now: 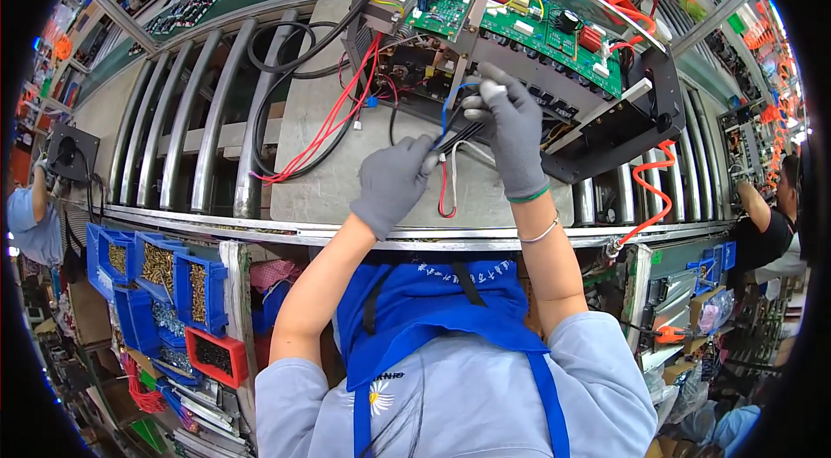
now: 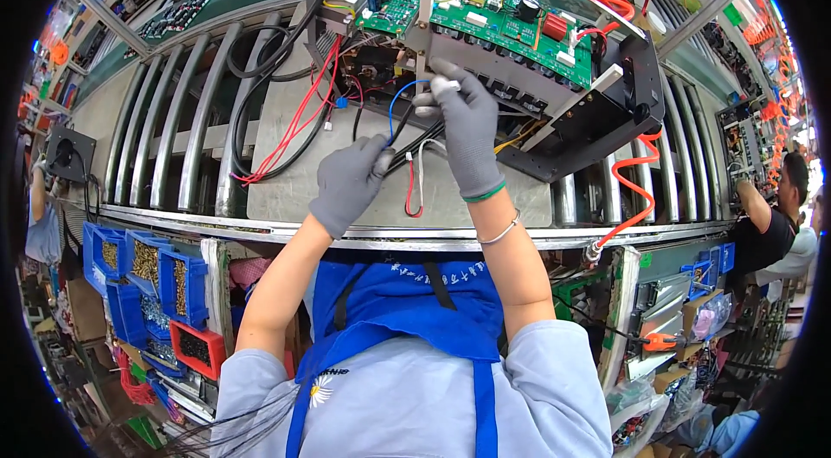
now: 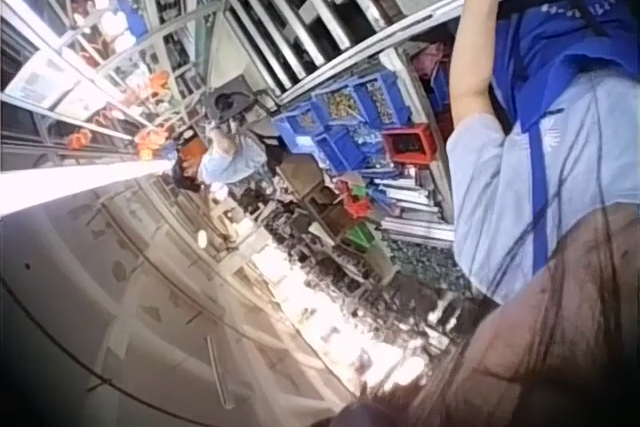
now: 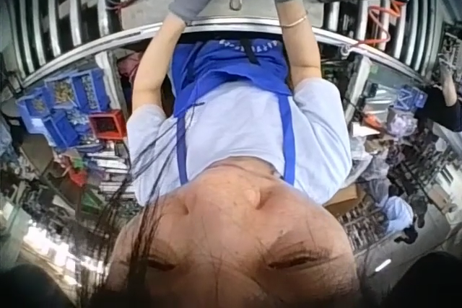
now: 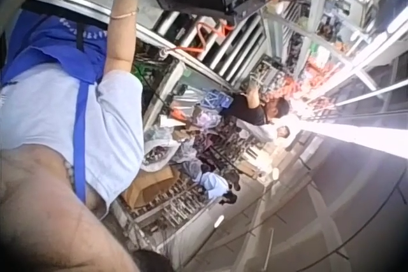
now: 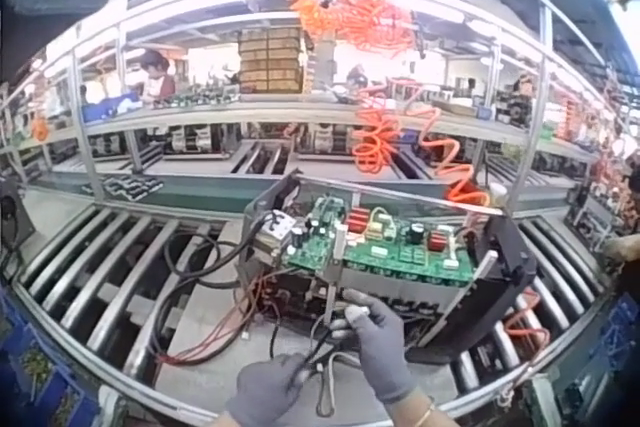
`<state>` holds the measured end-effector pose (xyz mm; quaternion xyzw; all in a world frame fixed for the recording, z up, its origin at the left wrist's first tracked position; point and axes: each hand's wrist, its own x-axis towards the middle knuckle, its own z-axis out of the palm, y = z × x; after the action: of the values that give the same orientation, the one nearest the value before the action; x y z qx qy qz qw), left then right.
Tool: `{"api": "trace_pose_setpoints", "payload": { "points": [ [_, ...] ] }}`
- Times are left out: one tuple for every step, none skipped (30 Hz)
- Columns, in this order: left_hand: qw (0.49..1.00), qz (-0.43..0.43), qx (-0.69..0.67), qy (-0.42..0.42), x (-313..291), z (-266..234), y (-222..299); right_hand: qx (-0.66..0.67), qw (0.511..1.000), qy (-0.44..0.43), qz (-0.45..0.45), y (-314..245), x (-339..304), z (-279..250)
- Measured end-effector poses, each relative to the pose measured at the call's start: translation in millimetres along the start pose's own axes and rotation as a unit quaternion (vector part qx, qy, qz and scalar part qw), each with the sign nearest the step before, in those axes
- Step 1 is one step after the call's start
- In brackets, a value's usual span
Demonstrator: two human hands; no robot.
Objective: The person assembles an industrial power supply unit by attaching a printed circuit board to a metal chassis with screws using a pneumatic screwdriver, then connects a wiring harness by hand.
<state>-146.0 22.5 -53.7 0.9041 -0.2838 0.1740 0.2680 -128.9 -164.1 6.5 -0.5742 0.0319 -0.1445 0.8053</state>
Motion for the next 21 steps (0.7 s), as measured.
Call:
{"api": "trace_pose_setpoints", "payload": {
  "points": [
    [0.999,-0.046,0.018,-0.015,-0.4,-1.7,-2.2,-0.008,1.0,-0.008,0.023,3.5,-4.0,-2.1],
    [0.999,-0.04,0.018,-0.017,-0.5,0.8,-11.5,-0.016,0.999,-0.015,0.045,4.5,-9.0,-4.6],
    [0.996,-0.076,0.051,0.007,-3.7,7.0,-27.5,-0.056,0.997,-0.031,0.039,2.1,-15.9,-7.5],
    [0.99,-0.111,0.084,0.032,-3.7,10.8,-39.1,-0.053,0.998,-0.026,0.036,-0.5,-23.9,-11.0],
    [0.991,-0.104,0.084,0.03,-2.6,14.9,-48.8,-0.065,0.998,-0.007,0.023,-2.8,-32.4,-14.8],
    [0.987,-0.138,0.06,0.05,1.4,18.1,-55.2,-0.077,0.997,0.014,0.01,-4.7,-40.3,-20.7],
    [0.982,-0.172,0.035,0.07,4.9,22.6,-61.2,-0.073,0.997,0.008,0.01,-2.5,-47.0,-31.2],
    [0.984,-0.163,0.034,0.067,6.1,32.9,-70.0,-0.071,0.997,0.016,0.006,-0.4,-54.6,-40.4],
    [0.984,-0.158,0.004,0.083,6.3,45.0,-79.3,-0.082,0.997,0.009,0.009,1.1,-62.3,-48.6],
    [0.983,-0.151,-0.029,0.097,12.9,50.0,-78.2,-0.096,0.995,0.005,0.012,0.7,-69.6,-57.2],
    [0.985,-0.143,-0.032,0.093,17.9,55.0,-76.4,-0.121,0.992,0.009,0.04,-3.7,-76.8,-64.5],
    [0.972,-0.178,-0.141,0.066,26.7,53.9,-63.5,-0.12,0.992,0.023,0.037,-3.8,-84.1,-72.9],
    [0.945,-0.214,-0.245,0.036,31.9,52.4,-51.2,-0.122,0.991,0.026,0.043,-2.0,-91.1,-80.0],
    [0.946,-0.208,-0.247,0.028,34.8,52.2,-40.4,-0.124,0.991,0.029,0.049,-1.1,-98.6,-86.5],
    [0.913,-0.221,-0.34,0.039,36.8,52.2,-30.4,-0.133,0.989,0.038,0.052,-1.9,-105.8,-91.8],
    [0.872,-0.233,-0.429,0.049,37.6,54.4,-22.6,-0.132,0.989,0.047,0.05,-3.7,-112.2,-96.8],
    [0.856,-0.232,-0.458,0.058,38.3,58.8,-17.0,-0.143,0.986,0.059,0.055,-6.1,-118.2,-101.9],
    [0.857,-0.226,-0.461,0.05,37.6,63.8,-16.2,-0.153,0.984,0.072,0.059,-8.8,-124.3,-106.3],
    [0.833,-0.265,-0.486,0.03,36.6,72.3,-21.2,-0.153,0.983,0.082,0.063,-8.1,-128.9,-113.0],
    [0.806,-0.302,-0.509,0.009,37.7,79.6,-27.0,-0.152,0.982,0.095,0.059,-4.6,-130.6,-117.3],
    [0.778,-0.347,-0.524,-0.006,43.8,85.3,-34.3,-0.163,0.98,0.093,0.059,-0.3,-131.8,-124.0]
  ]
}}
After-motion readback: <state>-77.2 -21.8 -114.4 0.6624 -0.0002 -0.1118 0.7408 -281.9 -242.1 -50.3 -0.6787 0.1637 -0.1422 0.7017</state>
